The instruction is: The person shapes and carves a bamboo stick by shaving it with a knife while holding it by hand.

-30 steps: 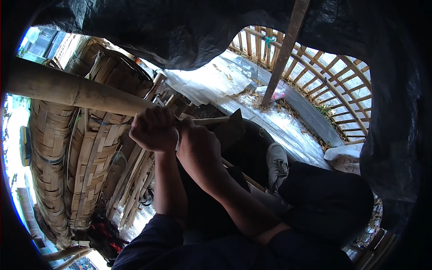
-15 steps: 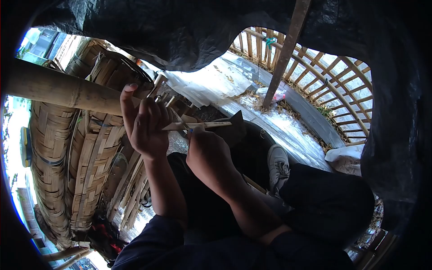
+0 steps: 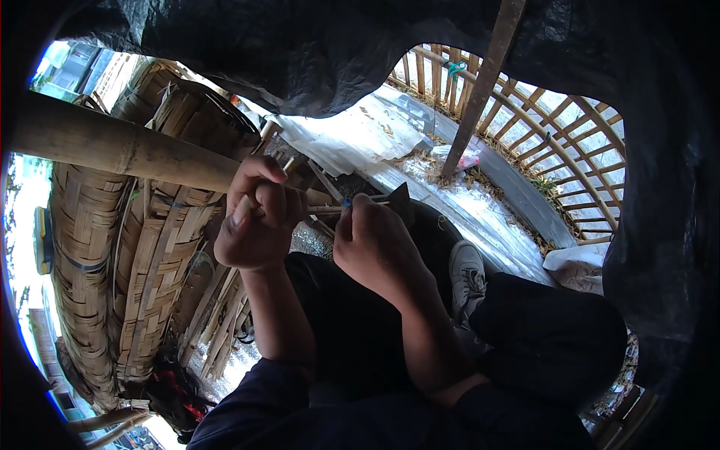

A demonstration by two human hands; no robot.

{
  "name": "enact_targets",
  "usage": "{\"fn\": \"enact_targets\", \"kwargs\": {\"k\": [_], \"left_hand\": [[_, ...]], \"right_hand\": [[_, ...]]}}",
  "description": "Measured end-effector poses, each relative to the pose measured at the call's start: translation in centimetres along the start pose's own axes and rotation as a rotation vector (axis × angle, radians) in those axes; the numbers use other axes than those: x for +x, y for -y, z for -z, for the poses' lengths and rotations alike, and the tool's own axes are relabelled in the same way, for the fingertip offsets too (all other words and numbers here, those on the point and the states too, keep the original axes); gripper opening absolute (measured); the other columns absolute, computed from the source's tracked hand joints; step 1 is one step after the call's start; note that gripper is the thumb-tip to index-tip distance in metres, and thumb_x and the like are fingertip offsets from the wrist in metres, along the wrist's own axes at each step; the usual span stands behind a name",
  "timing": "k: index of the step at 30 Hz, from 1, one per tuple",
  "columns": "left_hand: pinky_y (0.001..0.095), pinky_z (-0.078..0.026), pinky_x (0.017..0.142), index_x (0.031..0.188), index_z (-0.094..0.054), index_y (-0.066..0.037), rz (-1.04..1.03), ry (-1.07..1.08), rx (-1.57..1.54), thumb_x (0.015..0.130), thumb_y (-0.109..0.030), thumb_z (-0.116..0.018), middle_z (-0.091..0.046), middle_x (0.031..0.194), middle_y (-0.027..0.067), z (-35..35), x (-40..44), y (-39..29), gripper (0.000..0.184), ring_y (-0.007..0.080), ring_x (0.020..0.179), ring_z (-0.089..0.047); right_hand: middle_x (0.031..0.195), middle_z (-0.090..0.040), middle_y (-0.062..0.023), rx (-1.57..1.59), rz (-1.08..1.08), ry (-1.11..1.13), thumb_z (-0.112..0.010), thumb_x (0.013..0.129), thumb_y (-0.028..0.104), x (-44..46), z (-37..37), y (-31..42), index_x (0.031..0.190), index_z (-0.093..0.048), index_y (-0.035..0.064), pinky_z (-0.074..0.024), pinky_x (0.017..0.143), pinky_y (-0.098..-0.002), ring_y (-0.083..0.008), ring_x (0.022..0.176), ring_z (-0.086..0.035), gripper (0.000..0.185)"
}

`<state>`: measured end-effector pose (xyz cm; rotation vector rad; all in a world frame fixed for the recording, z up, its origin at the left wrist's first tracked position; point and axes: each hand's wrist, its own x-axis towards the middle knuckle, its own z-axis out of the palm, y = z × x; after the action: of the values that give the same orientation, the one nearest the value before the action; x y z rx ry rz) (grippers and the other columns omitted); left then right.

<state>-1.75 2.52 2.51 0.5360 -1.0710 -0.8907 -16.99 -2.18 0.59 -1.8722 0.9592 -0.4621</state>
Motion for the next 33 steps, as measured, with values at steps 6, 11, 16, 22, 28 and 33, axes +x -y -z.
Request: {"fn": "enact_targets", "kwargs": {"k": [6, 11, 16, 22, 28, 33], "left_hand": [[0.0285, -0.021, 0.048, 0.098, -0.046, 0.006, -0.118, -0.207, -0.004, 0.09, -0.032, -0.041, -0.024, 0.053, -0.0035, -1.1, -0.2, 1.3, 0.039, 0.0088, 0.046, -0.023], [0.0269, -0.019, 0.045, 0.092, -0.049, 0.005, -0.16, -0.253, 0.128, 0.096, -0.03, -0.033, -0.022, 0.05, -0.004, -1.5, -0.4, 3.1, 0.038, 0.0069, 0.044, -0.018], [0.0256, -0.015, 0.042, 0.091, -0.05, 0.004, -0.072, -0.452, 0.156, 0.1, -0.028, -0.029, -0.021, 0.049, -0.0053, -3.5, 0.2, 1.2, 0.04, 0.0048, 0.043, -0.016], [0.0247, -0.017, 0.043, 0.095, -0.05, 0.004, 0.013, -0.462, 0.291, 0.1, -0.027, -0.038, -0.023, 0.051, -0.0059, -4.2, 0.5, 1.3, 0.033, 0.0041, 0.044, -0.017], [0.0251, -0.026, 0.053, 0.114, -0.037, 0.001, 0.014, -0.247, 0.251, 0.089, -0.022, -0.051, -0.028, 0.062, -0.0036, -4.1, 0.6, 0.2, 0.036, 0.0072, 0.054, -0.03], [0.0255, -0.042, 0.073, 0.125, -0.035, 0.001, -0.027, -0.138, -0.031, 0.082, -0.016, -0.053, -0.049, 0.084, 0.0058, -2.2, 0.8, 3.2, 0.05, 0.016, 0.082, -0.052]], "right_hand": [[0.06, -0.055, -0.0236, 0.125, 0.17, -0.076, -0.052, 0.088, 0.003, -1.5, 1.6, 1.5, 0.078, -0.049, -0.0044, -0.0458, 0.053, -0.0467, -0.0408, 0.06, -0.06, 0.013], [0.058, -0.053, -0.0247, 0.164, 0.208, -0.029, -0.05, 0.086, 0.0, -2.2, 0.9, 1.8, 0.079, -0.047, -0.0053, -0.045, 0.051, -0.0471, -0.0421, 0.059, -0.059, 0.009], [0.059, -0.053, -0.0267, 0.138, 0.233, 0.002, -0.05, 0.085, -0.001, -3.0, 1.9, 2.5, 0.08, -0.047, -0.0065, -0.0461, 0.051, -0.0463, -0.0426, 0.058, -0.059, 0.008], [0.061, -0.055, -0.0245, 0.046, 0.182, -0.168, -0.051, 0.091, 0.006, -2.0, 3.9, 0.3, 0.077, -0.05, -0.0036, -0.0435, 0.056, -0.0474, -0.0433, 0.063, -0.058, 0.016], [0.063, -0.056, -0.0156, 0.194, 0.047, -0.291, -0.063, 0.088, 0.017, 1.0, 4.0, -1.4, 0.085, -0.055, -0.0035, -0.0414, 0.05, -0.0374, -0.0274, 0.051, -0.054, 0.023], [0.074, -0.059, -0.0054, 0.378, 0.378, 0.024, -0.074, 0.08, 0.018, 3.3, 0.8, -5.6, 0.1, -0.061, -0.0021, -0.0427, 0.058, -0.0287, -0.0116, 0.062, -0.052, 0.031]]}}
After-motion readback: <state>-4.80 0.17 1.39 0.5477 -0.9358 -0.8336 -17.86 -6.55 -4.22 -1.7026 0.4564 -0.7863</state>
